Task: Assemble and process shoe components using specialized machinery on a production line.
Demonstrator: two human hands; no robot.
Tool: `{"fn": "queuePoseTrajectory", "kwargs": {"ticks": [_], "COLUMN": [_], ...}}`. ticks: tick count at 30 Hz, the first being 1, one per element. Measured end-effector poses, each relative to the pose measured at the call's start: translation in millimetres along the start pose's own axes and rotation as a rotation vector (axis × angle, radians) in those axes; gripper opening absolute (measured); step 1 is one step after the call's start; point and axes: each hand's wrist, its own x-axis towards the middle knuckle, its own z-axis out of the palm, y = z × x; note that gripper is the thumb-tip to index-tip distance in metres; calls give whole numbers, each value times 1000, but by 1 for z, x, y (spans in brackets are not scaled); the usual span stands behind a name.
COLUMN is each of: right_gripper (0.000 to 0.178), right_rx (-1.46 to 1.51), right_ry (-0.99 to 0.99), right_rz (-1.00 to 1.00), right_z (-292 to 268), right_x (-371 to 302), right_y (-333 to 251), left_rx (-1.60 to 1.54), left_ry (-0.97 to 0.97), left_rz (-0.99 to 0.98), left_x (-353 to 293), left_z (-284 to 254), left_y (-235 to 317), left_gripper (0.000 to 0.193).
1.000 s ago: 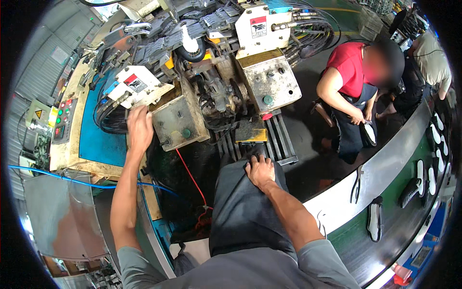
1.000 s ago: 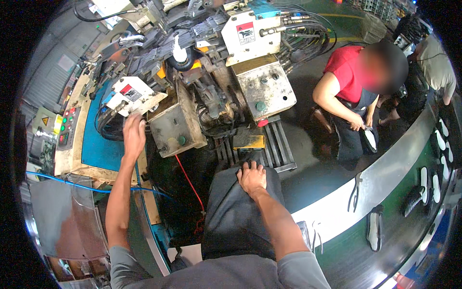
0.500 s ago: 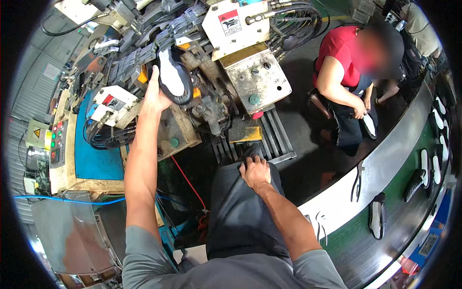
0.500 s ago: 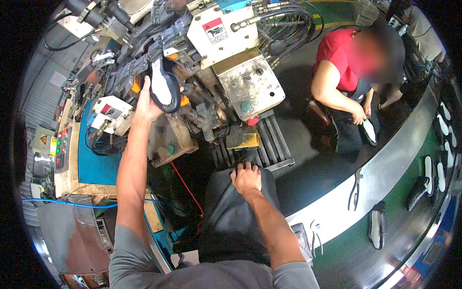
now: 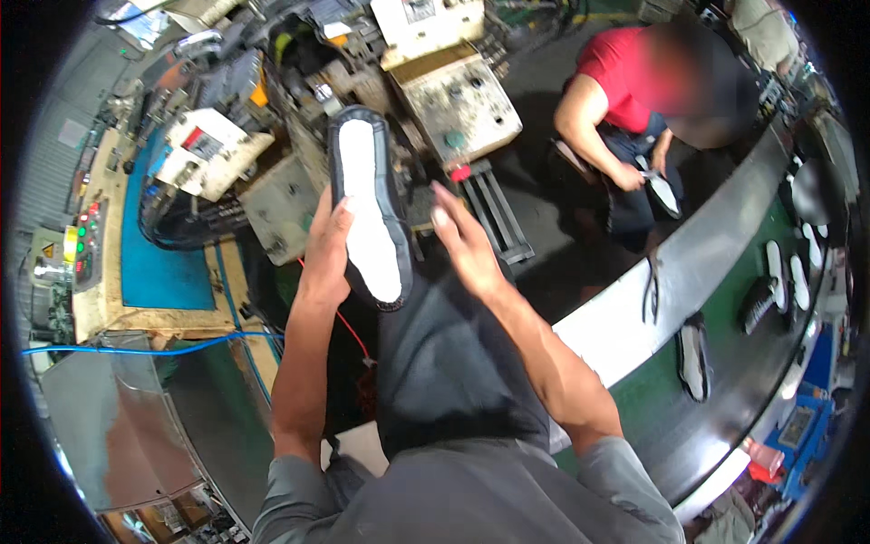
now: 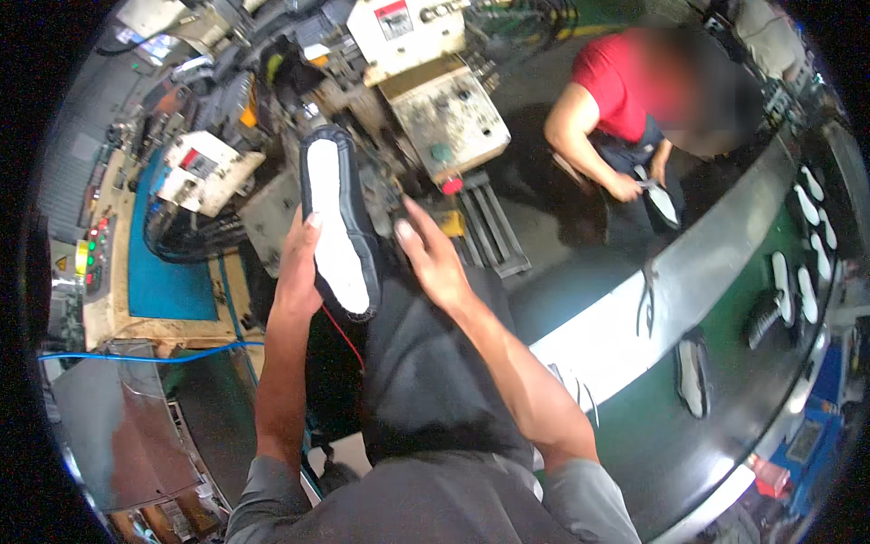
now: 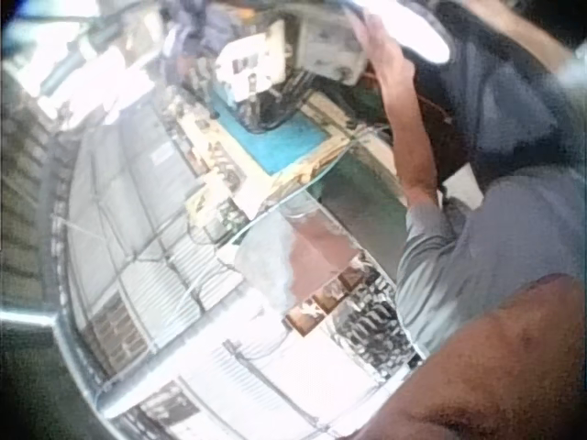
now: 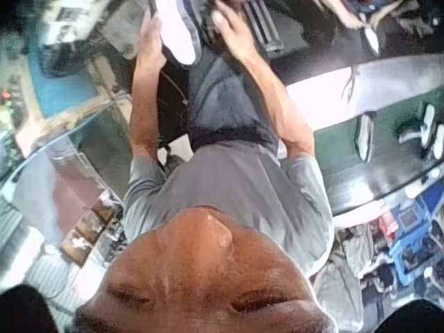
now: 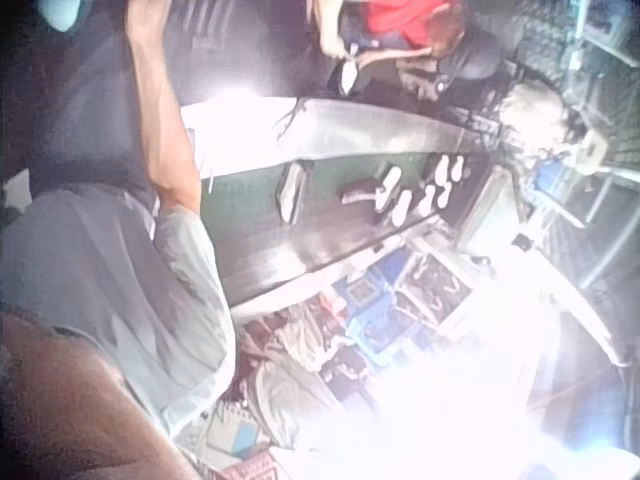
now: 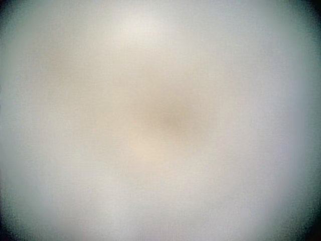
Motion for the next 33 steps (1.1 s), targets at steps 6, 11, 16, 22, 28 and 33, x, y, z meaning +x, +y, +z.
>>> {"fn": "queuePoseTrajectory", "kwargs": {"ticks": [6,11,16,22,28,33], "right_gripper": [81,82,69,42,44,41], "right_rx": [285,230,-100,-159,-299,-761], "right_ry": [58,80,-238,-94,304,404], "right_rz": [139,232,334,335,401,469], "right_z": [17,35,66,-16,-168,-251], "right_x": [-53,-89,-116,-154,-214,-303], "right_y": [-28,7,14,45,62,94], "left_rx": [-279,-530,-691,-587,519,335], "left_ry": [-181,-180,67,590,1135,1058], "left_rz": [-72,-115,-240,-298,-240,-405], "left_x": [-93,-164,-227,-306,-313,-311], "left_z": [49,25,-34,-174,-401,-532], "left_y": [-57,-110,-139,-157,-182,-135], "left_gripper": [71,92,79,55,105,48]}}
